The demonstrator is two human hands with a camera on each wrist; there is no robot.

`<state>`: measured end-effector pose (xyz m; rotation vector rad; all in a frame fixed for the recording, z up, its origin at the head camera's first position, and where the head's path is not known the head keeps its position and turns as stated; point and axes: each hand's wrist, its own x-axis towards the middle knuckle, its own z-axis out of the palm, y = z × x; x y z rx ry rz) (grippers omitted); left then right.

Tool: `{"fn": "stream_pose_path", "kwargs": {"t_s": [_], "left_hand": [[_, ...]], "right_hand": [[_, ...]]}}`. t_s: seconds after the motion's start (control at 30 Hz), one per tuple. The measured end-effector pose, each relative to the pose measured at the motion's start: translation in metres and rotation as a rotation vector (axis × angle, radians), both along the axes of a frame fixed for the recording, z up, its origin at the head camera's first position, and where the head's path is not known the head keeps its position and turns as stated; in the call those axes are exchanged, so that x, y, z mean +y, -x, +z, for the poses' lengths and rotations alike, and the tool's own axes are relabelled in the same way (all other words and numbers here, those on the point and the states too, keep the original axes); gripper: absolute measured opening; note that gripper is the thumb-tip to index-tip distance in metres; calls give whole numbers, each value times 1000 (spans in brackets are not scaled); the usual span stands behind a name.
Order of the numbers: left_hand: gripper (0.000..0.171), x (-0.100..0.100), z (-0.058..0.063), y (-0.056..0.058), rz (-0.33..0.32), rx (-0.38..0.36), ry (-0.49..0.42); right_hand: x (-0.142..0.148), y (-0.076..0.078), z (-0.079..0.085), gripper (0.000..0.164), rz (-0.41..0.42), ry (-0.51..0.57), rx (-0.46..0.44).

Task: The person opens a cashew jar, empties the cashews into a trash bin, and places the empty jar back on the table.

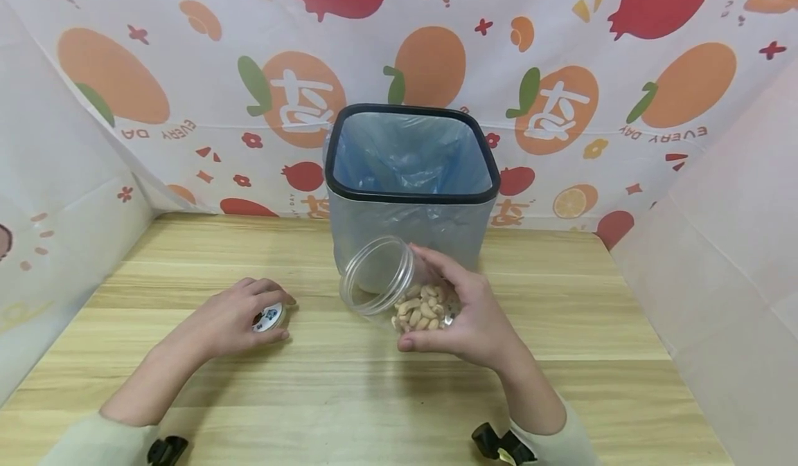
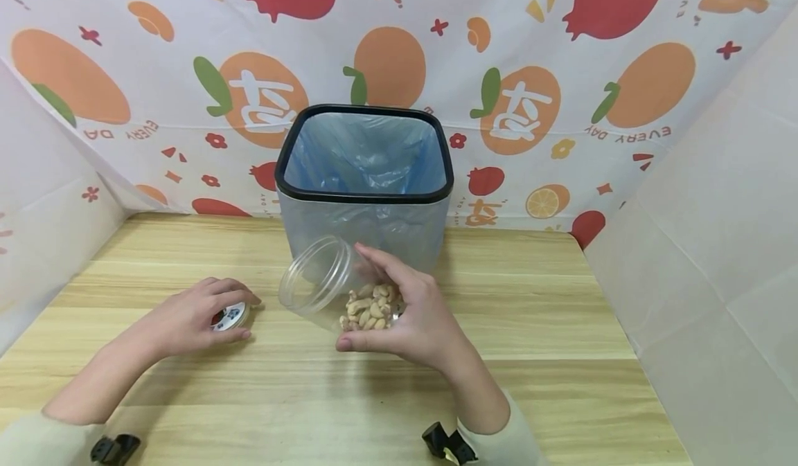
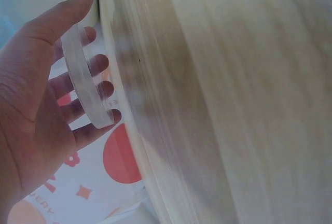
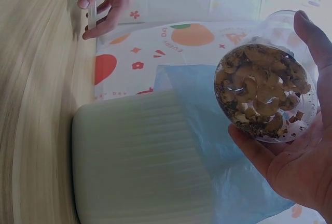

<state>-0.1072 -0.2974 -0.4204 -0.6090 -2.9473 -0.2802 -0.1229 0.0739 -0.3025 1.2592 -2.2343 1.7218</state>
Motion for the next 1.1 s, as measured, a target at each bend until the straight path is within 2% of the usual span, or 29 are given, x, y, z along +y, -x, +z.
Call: {"fn": "stream_pose_path", "kwargs": {"t_s": [0.33, 1.1], "left_hand": [[43, -1, -4, 3, 4, -31, 21], [47, 0, -5, 2, -13, -37, 31]], "right_hand": [[0, 1, 0, 93, 0, -14, -16], [3, 0, 2, 94, -17, -25, 11]]}}
